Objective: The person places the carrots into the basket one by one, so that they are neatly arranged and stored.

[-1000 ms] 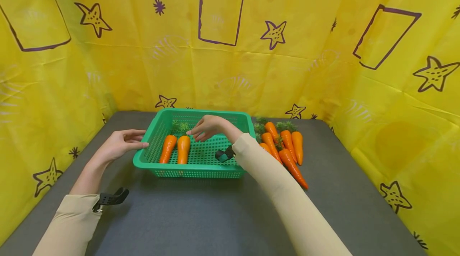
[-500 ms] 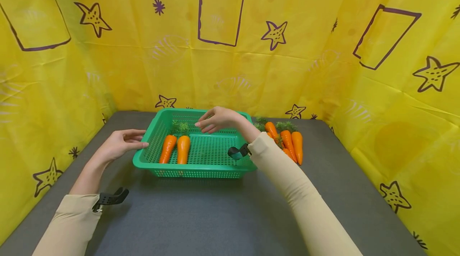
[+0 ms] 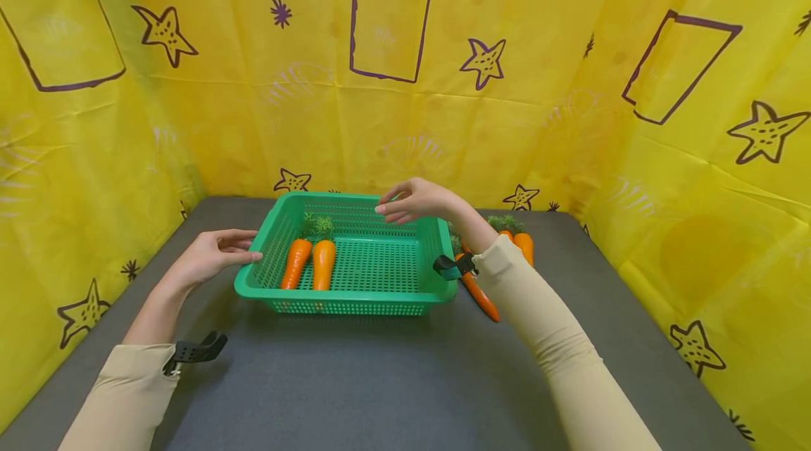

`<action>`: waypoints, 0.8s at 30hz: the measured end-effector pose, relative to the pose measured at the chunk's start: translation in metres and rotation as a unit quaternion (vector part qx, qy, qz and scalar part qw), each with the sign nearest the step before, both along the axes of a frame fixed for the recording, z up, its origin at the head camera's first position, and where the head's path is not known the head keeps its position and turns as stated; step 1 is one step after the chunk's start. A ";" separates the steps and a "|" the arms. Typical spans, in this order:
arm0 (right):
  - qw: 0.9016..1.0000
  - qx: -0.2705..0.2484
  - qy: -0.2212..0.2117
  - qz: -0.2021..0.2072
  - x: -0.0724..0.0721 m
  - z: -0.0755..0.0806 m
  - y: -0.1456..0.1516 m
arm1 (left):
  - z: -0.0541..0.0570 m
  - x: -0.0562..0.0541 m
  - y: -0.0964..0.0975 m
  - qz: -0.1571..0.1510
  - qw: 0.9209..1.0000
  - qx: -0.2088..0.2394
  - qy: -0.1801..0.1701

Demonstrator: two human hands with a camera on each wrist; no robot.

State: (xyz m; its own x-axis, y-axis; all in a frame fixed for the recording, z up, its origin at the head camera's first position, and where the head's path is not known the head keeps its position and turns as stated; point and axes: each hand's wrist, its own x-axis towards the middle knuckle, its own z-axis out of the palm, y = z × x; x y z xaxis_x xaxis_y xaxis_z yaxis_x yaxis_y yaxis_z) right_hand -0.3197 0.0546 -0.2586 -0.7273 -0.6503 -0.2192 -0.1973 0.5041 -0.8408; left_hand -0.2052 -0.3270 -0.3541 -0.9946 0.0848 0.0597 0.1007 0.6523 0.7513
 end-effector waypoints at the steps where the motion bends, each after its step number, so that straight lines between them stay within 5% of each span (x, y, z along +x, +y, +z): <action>1: 1.000 0.001 0.003 -0.003 0.000 0.001 0.004 | 0.000 0.000 0.000 0.000 1.000 0.000 0.001; 13: 0.998 -0.017 -0.008 -0.052 -0.006 0.000 0.057 | 0.001 0.001 0.000 -0.001 1.000 -0.006 0.004; 24: 0.997 0.014 -0.004 -0.079 -0.011 -0.017 0.105 | 0.001 0.000 -0.001 -0.003 1.000 -0.008 0.005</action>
